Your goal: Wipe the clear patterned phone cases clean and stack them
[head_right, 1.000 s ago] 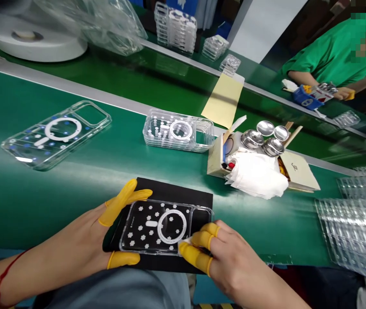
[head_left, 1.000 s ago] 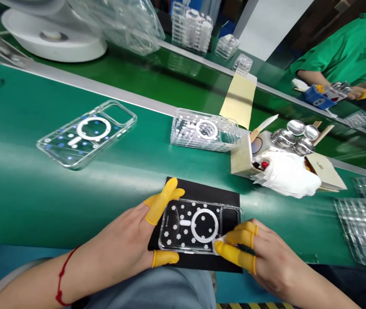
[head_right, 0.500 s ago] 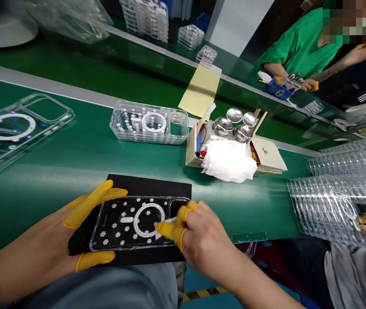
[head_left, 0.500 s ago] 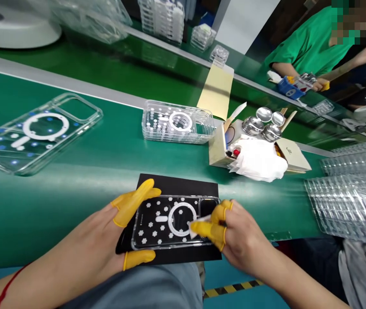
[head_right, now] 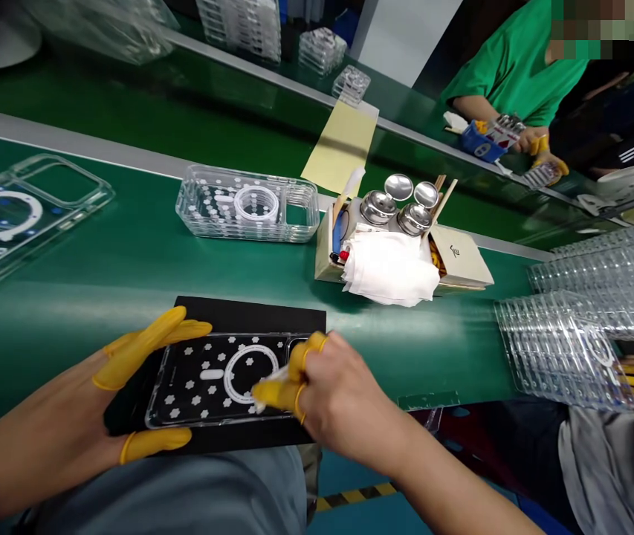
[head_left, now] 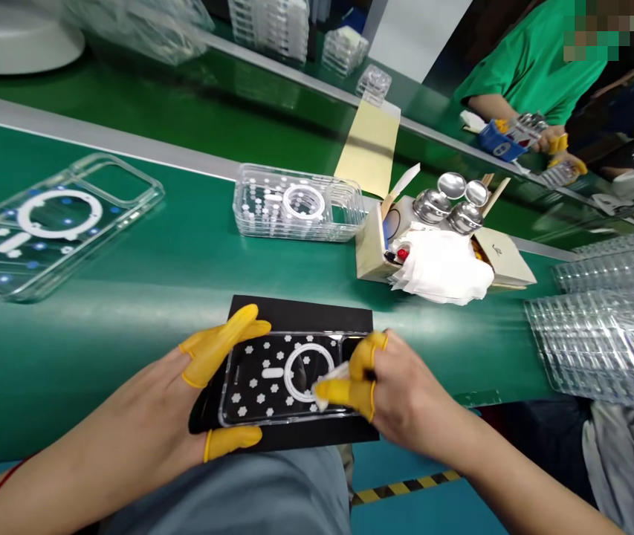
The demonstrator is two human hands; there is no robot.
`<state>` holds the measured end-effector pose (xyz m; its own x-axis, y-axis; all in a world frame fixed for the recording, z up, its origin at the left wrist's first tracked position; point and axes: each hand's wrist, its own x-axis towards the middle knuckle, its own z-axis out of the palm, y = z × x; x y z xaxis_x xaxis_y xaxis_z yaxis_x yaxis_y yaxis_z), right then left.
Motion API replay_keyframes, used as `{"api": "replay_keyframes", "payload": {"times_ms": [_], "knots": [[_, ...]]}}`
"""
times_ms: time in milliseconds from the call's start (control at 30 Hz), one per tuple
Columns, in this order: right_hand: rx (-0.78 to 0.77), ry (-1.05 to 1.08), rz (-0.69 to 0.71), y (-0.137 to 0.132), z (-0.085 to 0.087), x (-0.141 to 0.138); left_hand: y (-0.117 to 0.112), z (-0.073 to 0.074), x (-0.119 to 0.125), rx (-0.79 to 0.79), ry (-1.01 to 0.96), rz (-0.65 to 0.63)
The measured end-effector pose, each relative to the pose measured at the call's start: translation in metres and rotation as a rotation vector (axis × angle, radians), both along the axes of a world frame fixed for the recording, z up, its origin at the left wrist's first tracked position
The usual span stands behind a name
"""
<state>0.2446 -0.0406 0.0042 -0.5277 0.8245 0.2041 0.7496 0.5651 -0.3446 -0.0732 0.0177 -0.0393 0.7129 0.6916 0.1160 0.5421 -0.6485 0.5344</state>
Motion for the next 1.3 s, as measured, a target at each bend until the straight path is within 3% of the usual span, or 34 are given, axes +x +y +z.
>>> {"api": "replay_keyframes", "payload": {"times_ms": [133,233,300,400,467,567,667,767,867,1000,1133,1300], "knots": [[-0.083,-0.07,0.074,-0.014,0.023,0.011,-0.002,0.001,-0.001,-0.011,0.02,-0.01],[-0.017,-0.007,0.011,-0.02,0.038,0.025,0.001,0.01,-0.001,0.027,0.041,-0.033],[0.054,0.217,-0.182,-0.025,0.043,0.031,0.007,0.02,0.002,0.067,-0.001,-0.06],[0.167,0.545,-0.638,-0.027,0.041,0.027,0.021,0.038,0.013,0.063,-0.052,-0.006],[0.191,0.621,-0.785,-0.021,0.034,0.017,0.027,0.044,0.02,0.052,-0.017,0.07],[0.157,0.567,-0.672,-0.002,0.019,-0.006,0.024,0.039,0.025,0.106,0.035,0.038],[0.198,0.295,-0.488,0.011,0.002,-0.042,0.011,0.025,0.018,0.137,0.038,-0.057],[0.274,0.131,-0.25,0.006,-0.012,-0.075,-0.001,0.014,0.007,0.123,-0.014,-0.065],[0.265,0.113,-0.049,-0.004,-0.017,-0.081,-0.005,0.008,0.0,0.059,-0.04,-0.037],[0.334,0.003,-0.186,-0.007,-0.016,-0.064,-0.004,0.006,0.0,0.0,-0.067,-0.007],[0.231,0.126,-0.046,-0.007,-0.015,-0.076,-0.004,0.005,0.003,-0.016,-0.101,-0.008],[0.197,0.08,-0.026,0.0,-0.009,-0.096,-0.004,0.003,0.003,-0.024,-0.071,-0.006]]}}
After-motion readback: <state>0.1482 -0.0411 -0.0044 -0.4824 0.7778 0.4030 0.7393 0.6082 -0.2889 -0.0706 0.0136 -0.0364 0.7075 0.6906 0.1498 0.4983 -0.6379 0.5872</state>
